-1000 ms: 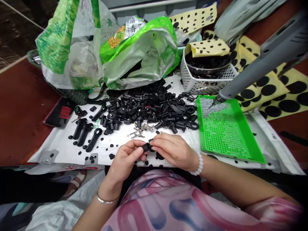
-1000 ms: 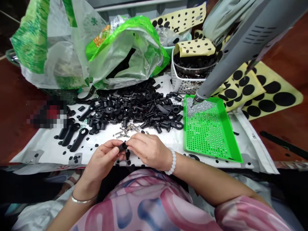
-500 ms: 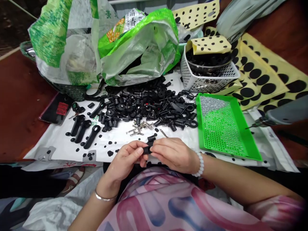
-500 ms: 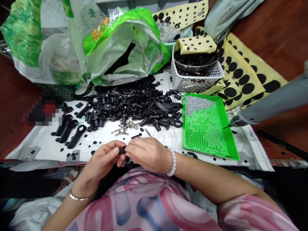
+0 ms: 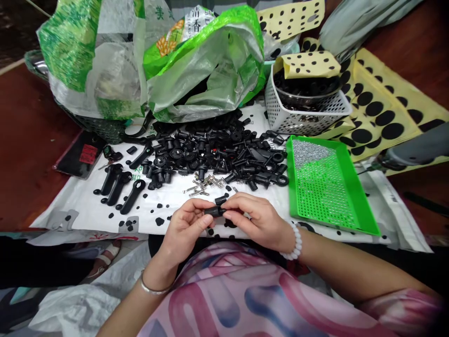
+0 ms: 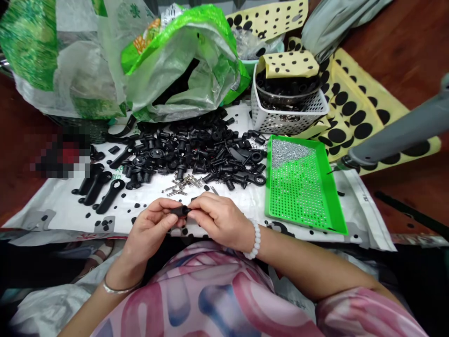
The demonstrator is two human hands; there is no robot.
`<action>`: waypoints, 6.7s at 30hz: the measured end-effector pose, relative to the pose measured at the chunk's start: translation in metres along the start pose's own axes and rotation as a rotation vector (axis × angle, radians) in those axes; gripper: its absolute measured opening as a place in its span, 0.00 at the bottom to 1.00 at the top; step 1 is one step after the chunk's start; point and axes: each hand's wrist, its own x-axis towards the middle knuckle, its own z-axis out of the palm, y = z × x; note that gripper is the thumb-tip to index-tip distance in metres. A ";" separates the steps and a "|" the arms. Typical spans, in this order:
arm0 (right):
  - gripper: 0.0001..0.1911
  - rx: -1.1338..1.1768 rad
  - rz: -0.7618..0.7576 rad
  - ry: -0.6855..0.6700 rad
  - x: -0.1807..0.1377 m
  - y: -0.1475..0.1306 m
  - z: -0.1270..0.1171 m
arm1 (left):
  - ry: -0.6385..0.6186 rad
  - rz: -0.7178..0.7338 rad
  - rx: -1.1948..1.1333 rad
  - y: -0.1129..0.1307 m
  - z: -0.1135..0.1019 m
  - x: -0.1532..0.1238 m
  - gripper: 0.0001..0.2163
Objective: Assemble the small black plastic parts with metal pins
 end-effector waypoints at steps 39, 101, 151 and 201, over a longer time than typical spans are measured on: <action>0.11 0.319 0.362 -0.149 -0.014 0.001 0.010 | -0.106 0.585 0.650 -0.014 -0.006 -0.009 0.11; 0.09 -0.385 -0.281 -0.070 -0.014 0.014 0.029 | 0.079 0.762 1.078 -0.031 -0.009 -0.001 0.09; 0.08 -0.001 0.243 0.000 -0.004 0.005 0.051 | 0.272 0.916 1.252 -0.033 -0.014 0.000 0.10; 0.13 -0.632 0.183 -0.326 0.017 0.024 0.004 | 0.415 0.398 0.403 -0.041 -0.043 0.000 0.12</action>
